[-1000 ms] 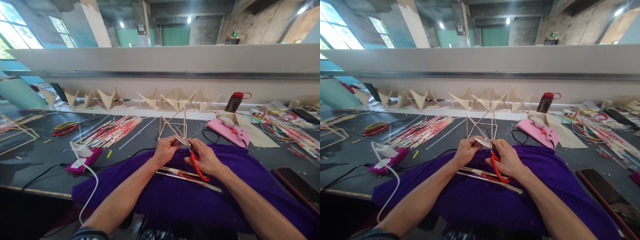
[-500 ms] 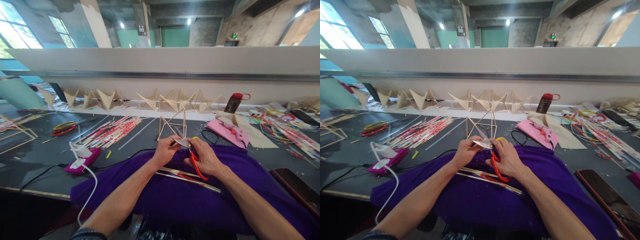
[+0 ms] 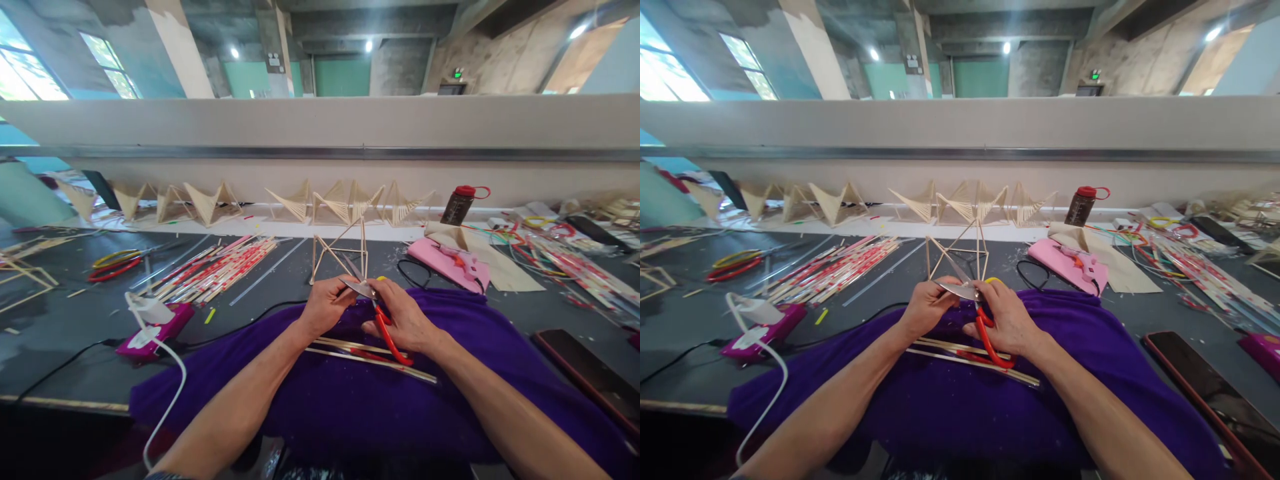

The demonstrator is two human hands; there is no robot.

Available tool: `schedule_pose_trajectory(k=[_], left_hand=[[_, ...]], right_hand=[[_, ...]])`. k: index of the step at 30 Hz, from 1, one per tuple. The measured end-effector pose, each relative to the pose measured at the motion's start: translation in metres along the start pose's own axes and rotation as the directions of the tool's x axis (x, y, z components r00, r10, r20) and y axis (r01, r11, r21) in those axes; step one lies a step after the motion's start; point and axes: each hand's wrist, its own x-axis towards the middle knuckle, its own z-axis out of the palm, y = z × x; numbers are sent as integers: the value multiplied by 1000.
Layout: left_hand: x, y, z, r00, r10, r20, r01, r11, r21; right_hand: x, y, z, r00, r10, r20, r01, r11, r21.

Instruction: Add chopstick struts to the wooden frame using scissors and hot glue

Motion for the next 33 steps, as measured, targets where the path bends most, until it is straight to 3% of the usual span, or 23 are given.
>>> schedule_pose_trajectory(k=[8,20,28,33], left_hand=[[-1,-1,-2,993,109,-34,-104,986,132],[-2,-7,3,987,112,-118,-92,983,162],[-1,-4,6,993,35,-114,-28,998,65],[1,3,3,996,-81,-39,76,989,-123]], right_hand=[[0,-2,-2,999,28,-39,-25,996,89],[-1,-1,0,997,12,-79,-4,995,99],[-2,0,-2,997,0,-83,7,996,88],[-3,-1,-4,997,8,-78,-4,999,46]])
